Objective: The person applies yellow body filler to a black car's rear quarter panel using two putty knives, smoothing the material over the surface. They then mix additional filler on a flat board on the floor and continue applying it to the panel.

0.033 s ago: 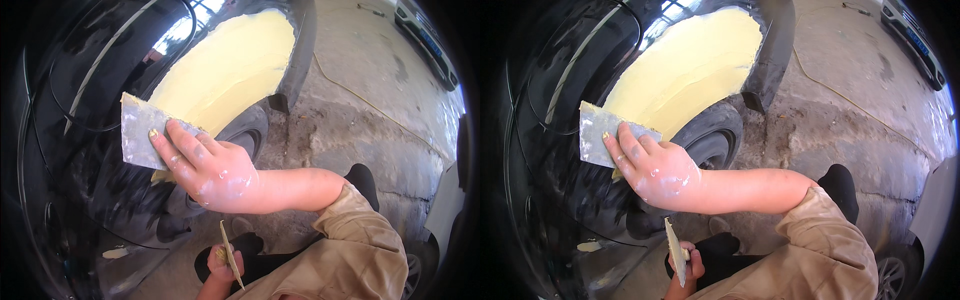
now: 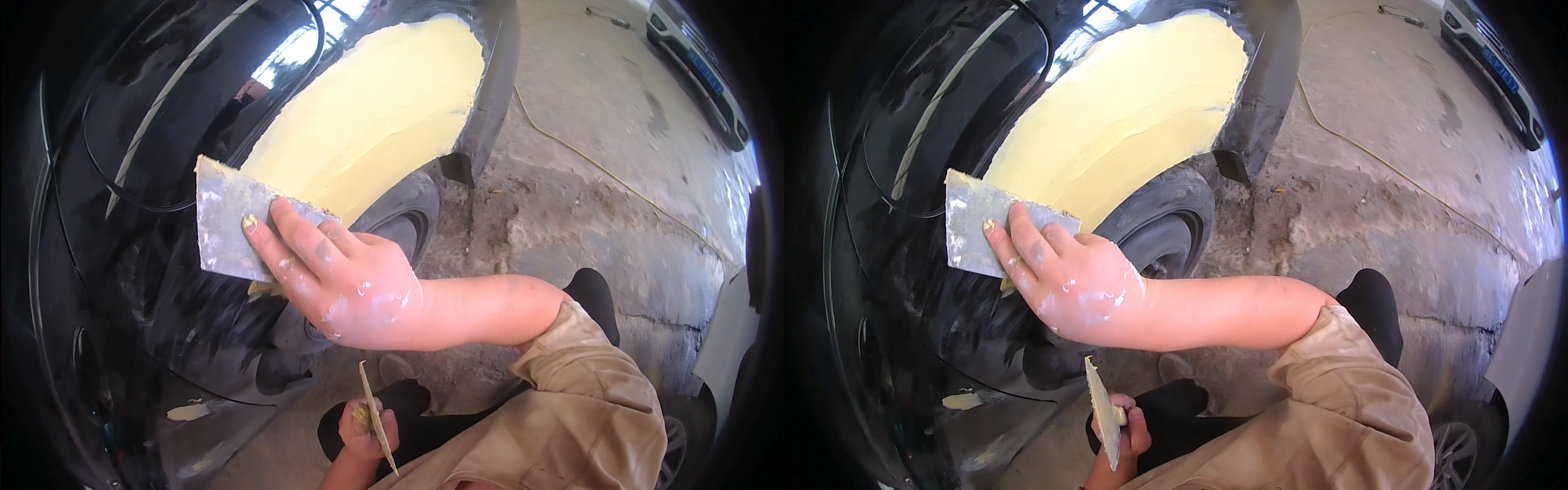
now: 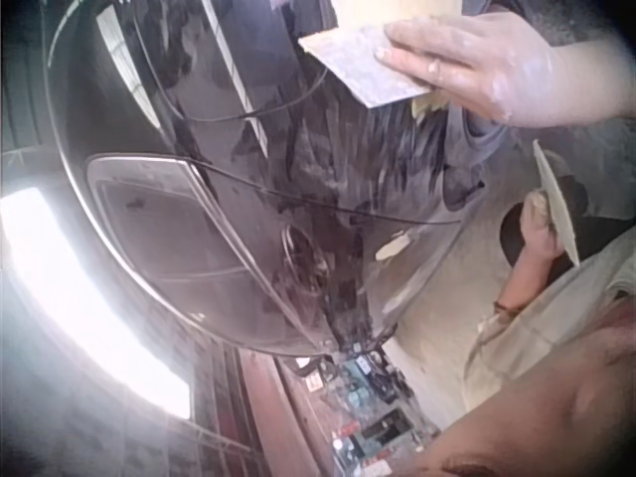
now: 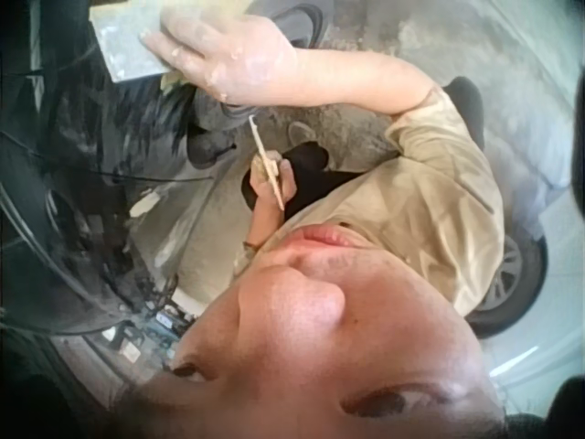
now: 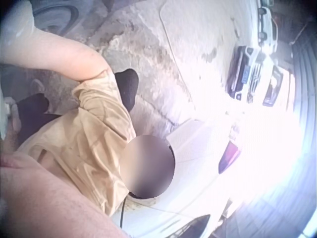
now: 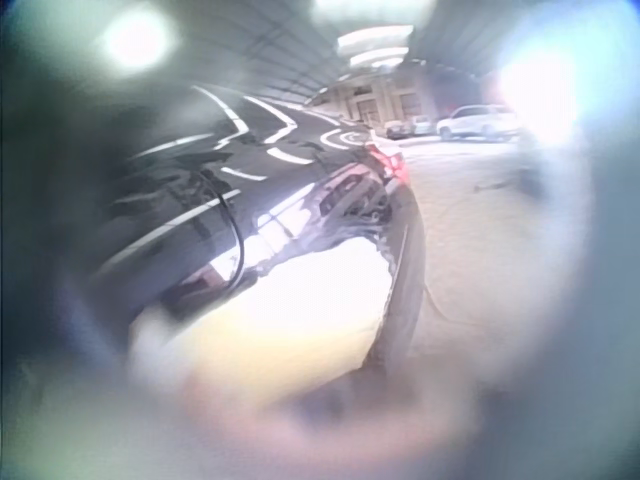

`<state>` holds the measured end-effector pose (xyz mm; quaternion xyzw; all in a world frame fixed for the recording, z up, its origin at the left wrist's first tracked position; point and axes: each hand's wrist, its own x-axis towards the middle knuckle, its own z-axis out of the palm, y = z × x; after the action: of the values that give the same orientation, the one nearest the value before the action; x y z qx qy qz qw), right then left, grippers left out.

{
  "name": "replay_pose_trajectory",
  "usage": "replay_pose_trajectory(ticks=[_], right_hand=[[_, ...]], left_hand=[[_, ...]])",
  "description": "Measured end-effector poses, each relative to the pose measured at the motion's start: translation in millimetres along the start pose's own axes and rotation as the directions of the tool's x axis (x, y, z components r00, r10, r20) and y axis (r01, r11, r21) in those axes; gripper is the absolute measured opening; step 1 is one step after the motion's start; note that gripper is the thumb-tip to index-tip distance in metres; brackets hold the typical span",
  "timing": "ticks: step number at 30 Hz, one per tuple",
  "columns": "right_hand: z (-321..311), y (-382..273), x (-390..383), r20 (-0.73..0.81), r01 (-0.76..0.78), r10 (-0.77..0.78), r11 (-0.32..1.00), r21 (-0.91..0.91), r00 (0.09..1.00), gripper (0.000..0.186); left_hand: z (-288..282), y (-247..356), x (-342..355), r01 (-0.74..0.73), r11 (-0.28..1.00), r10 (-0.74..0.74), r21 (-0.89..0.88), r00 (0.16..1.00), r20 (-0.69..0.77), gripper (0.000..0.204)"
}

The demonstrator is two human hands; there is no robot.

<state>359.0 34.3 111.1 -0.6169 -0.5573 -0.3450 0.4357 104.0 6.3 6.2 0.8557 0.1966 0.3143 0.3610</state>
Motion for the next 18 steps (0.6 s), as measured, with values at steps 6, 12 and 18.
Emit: replay_pose_trajectory(ticks=[6, 12, 18], right_hand=[[4, -10, -4, -0.008, 0.118, -0.118, 0.992, 0.037, 0.993, 0.056], [-5, -2, -16, 0.014, 0.211, -0.227, 0.926, 0.312, 0.974, 0.054], [-34, 31, -50, 0.119, -0.134, 0.067, 0.628, 0.767, 0.991, 0.025]], left_hand=[[-2, -6, -4, 0.006, 0.992, -0.010, -0.130, 0.999, -0.032, 0.018], [4, -14, -1, -0.069, 0.959, 0.056, -0.274, 0.997, -0.056, 0.026], [4, -9, 6, 0.018, 0.853, -0.037, -0.521, 0.999, -0.024, 0.031]])
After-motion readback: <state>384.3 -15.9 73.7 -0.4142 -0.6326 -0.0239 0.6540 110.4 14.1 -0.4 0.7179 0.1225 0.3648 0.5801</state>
